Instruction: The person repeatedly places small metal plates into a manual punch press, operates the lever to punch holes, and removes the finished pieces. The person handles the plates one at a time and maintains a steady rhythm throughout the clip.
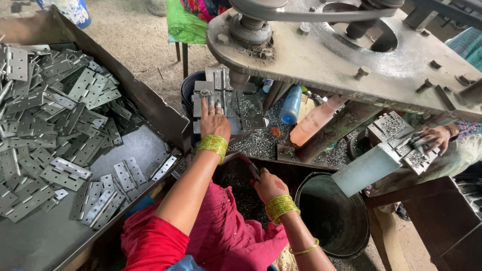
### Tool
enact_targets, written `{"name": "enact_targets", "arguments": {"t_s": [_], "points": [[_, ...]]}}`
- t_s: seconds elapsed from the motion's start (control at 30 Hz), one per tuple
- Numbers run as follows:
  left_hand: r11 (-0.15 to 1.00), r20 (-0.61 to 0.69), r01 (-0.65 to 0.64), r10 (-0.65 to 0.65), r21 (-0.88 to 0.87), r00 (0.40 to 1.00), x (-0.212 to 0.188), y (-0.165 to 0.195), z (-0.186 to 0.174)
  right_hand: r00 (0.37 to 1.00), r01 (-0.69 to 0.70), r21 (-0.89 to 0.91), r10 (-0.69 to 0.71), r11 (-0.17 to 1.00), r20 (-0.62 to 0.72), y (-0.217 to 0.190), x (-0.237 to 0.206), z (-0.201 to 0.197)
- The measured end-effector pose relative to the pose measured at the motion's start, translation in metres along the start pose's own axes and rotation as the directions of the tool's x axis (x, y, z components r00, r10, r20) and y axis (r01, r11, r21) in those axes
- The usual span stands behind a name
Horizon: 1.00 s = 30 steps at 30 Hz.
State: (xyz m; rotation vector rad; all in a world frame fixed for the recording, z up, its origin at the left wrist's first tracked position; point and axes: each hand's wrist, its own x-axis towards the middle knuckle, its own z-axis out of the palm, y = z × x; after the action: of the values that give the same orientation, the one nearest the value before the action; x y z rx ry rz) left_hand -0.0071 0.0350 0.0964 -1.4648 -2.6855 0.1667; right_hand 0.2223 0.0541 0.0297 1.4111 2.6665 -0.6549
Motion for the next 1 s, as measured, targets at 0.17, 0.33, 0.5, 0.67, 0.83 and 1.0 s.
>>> {"name": "enact_targets", "arguments": {"t_s": [0.17, 0.33, 0.5, 0.67, 0.83, 1.0], "points": [[1.000, 0.013, 0.018, -0.018, -0.005, 1.000, 0.004, -0.002, -0.004, 1.000, 0.013, 0.005, -0.012, 1.000, -0.028, 0.018, 0.007, 0.025], [0.991, 0.029, 0.021, -0.017, -0.129, 0.999, -0.006, -0.004, -0.001, 0.995, -0.043, 0.154, 0.056, 0.987, -0.078, 0.033, -0.003, 0.061], [0.998, -0.040, 0.023, -0.025, -0.053, 0.999, -0.004, -0.004, -0.004, 0.993, -0.011, 0.118, 0.025, 0.993, -0.114, 0.030, 0.013, 0.046], [0.999, 0.029, 0.029, -0.030, 0.020, 0.999, 0.001, 0.002, -0.007, 0.997, -0.013, 0.143, 0.024, 0.990, -0.070, 0.039, 0.020, 0.054], [0.996, -0.142, 0.036, -0.048, -0.087, 0.989, -0.004, -0.003, 0.001, 0.978, 0.064, 0.194, -0.024, 0.979, -0.206, 0.046, 0.000, 0.088], [0.995, 0.009, 0.037, -0.036, -0.089, 0.999, 0.017, -0.007, 0.006, 0.997, -0.054, 0.136, 0.061, 0.989, -0.050, 0.034, 0.021, 0.041]]}}
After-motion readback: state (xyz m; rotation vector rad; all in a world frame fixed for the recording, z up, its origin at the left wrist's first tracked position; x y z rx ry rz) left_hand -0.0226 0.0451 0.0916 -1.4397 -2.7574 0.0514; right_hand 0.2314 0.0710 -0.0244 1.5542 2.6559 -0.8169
